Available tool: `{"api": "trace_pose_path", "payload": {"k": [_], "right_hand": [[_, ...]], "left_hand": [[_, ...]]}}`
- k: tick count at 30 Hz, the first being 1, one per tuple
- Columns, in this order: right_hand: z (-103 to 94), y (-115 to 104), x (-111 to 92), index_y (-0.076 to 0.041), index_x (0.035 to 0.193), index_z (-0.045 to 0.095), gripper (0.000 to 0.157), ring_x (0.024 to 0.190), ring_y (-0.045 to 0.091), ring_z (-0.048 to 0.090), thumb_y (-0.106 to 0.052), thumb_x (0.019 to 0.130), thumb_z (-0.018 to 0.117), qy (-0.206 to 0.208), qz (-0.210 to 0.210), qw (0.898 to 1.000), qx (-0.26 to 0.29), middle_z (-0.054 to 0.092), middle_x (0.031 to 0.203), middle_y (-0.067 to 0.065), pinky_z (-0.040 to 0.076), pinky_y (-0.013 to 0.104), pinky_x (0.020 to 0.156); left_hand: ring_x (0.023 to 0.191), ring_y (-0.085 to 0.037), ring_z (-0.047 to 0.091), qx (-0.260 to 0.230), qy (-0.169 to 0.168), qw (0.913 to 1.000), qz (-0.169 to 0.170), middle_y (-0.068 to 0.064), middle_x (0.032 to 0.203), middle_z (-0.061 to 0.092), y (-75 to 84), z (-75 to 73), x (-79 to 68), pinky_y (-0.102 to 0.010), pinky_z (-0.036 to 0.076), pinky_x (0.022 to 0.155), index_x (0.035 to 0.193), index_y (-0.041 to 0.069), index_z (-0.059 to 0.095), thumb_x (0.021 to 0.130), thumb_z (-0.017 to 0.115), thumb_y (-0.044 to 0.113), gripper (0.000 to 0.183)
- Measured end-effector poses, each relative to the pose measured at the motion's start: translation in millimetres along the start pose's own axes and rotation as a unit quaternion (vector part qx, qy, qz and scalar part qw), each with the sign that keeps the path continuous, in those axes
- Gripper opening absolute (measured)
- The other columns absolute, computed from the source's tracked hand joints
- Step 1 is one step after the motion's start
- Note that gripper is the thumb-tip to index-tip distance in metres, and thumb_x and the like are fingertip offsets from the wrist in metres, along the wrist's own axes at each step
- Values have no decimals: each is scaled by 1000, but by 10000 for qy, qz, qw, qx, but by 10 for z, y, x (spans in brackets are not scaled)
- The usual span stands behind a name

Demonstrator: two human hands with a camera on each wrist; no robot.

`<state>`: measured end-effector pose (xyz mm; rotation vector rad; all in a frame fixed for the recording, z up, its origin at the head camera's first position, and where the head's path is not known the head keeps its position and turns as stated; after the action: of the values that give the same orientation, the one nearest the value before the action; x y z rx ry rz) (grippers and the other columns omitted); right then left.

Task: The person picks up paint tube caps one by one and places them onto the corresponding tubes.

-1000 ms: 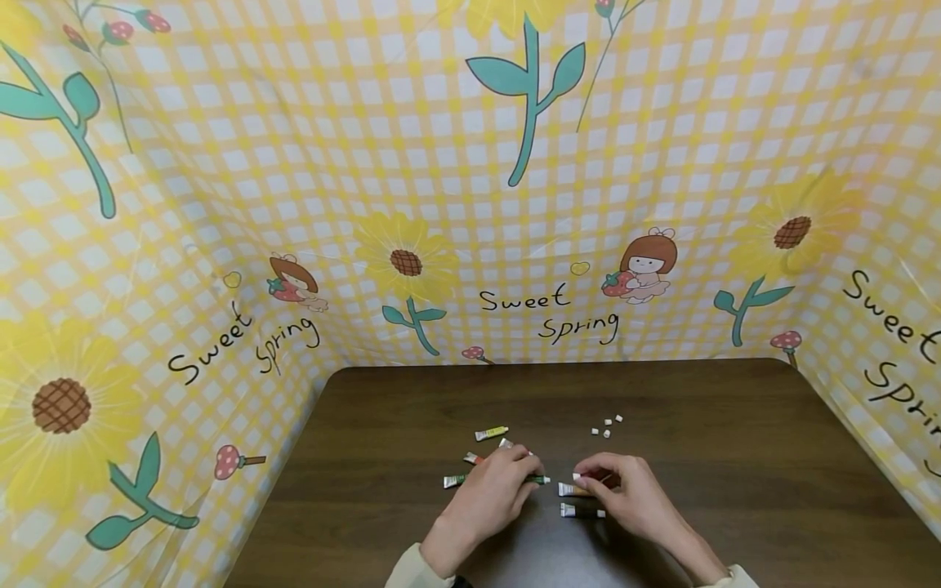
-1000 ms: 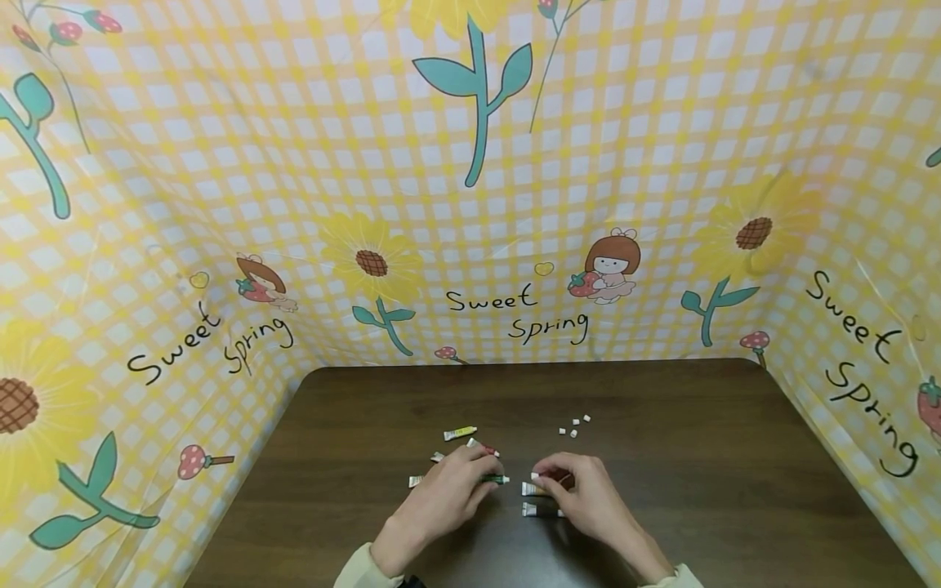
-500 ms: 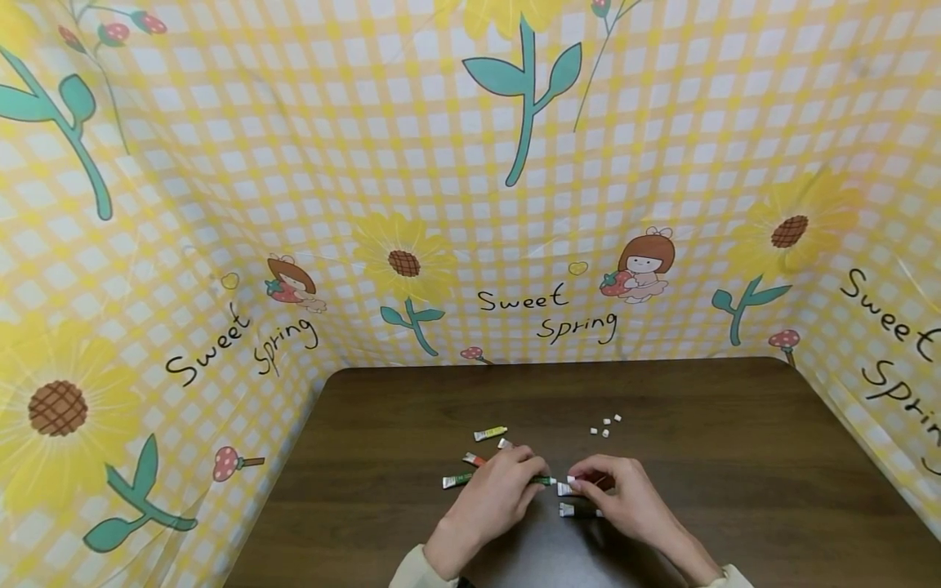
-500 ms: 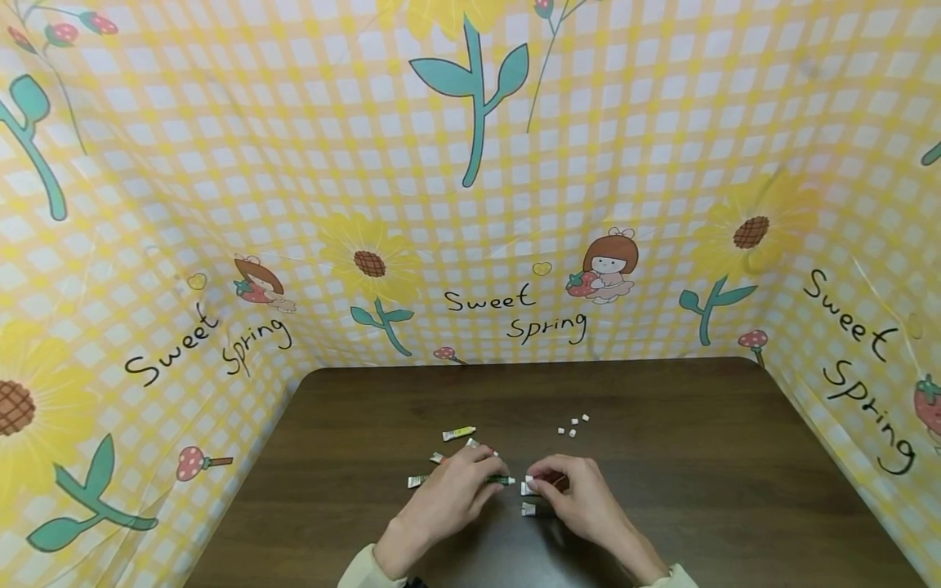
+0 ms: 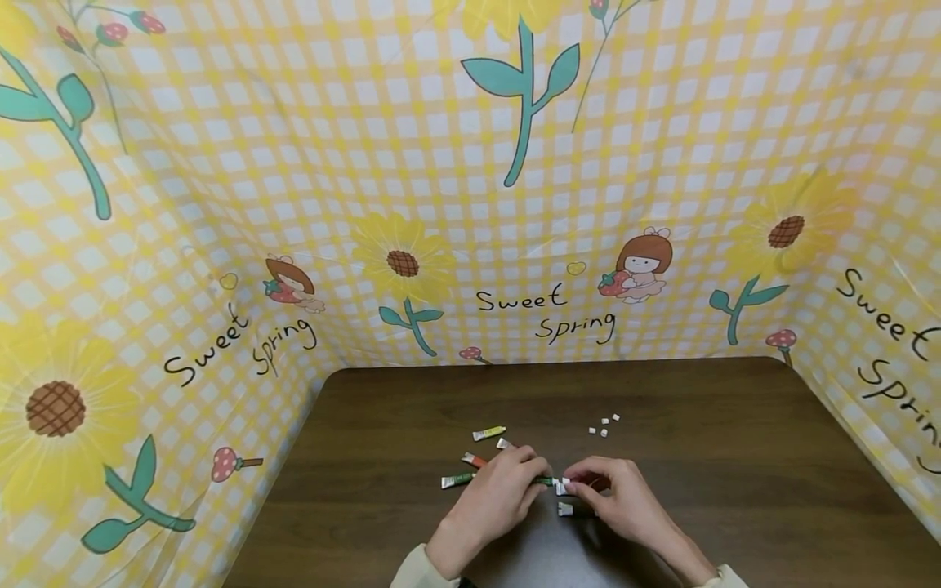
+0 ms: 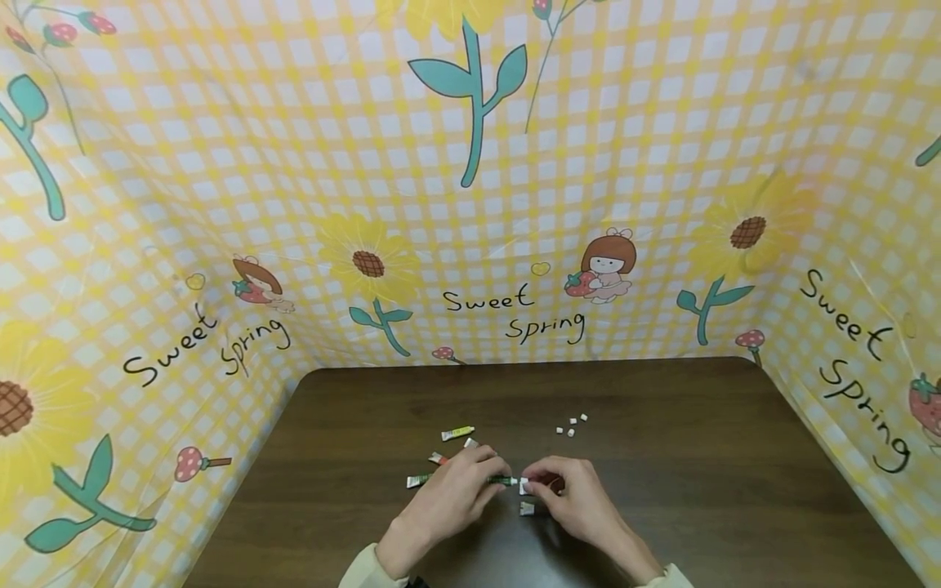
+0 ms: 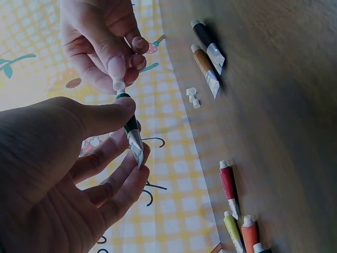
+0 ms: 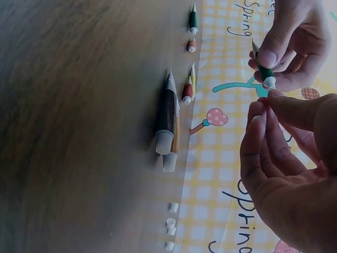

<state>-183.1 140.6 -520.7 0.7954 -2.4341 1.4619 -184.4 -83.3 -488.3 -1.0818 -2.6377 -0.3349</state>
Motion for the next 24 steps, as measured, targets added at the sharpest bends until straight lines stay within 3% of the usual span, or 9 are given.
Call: {"api": "trace_pose_path", "payload": {"k": [4,8,14,21,24], "right_hand": [[11,13,6,-11,97,81,9,78,0,68,-4,91,83,172,-126,9998,-42,79,90,-3,60,27,65],[23,31,4,-13,98,81,9,79,0,68,-6,92,83,65,-86,9999,-23,79,92,-4,60,26,66],[44,42,2,-16,98,81,12,80,0,69,-5,92,83,-28,-92,10000,-7,79,92,-5,60,26,67],[49,17,0,-14,98,81,9,80,-1,69,-7,93,83,-32,-37,10000,-33,80,93,-2,61,25,68],[46,12,4,-13,98,81,7,81,0,69,-8,94,82,-69,8,10000,21,80,94,-1,61,26,68]], "left_hand": [[97,-10,68,-54,-32,10000,41,7,106,70,3,10,20,-30,57,97,108,21,76,99,78,22,9],[99,-10,69,-126,-66,9999,89,6,106,71,1,30,27,-35,56,104,108,20,76,99,78,21,10],[95,-7,67,-130,27,9998,161,7,105,70,0,39,26,-26,55,92,108,20,76,98,79,20,10],[98,-6,69,-222,-34,9997,85,7,106,71,10,31,26,-34,56,103,109,20,76,100,77,20,9],[97,-7,69,-198,-34,9998,67,7,106,71,12,25,34,-32,56,100,109,21,76,100,77,21,8]]}}
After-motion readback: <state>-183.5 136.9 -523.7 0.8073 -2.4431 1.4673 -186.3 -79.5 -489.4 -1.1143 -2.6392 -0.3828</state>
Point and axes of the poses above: each hand's wrist, its own x-axis towards the middle knuckle, its own z-axis out of the palm, y = z × x, the point moved 1 cm from there along x, towards the middle knuckle
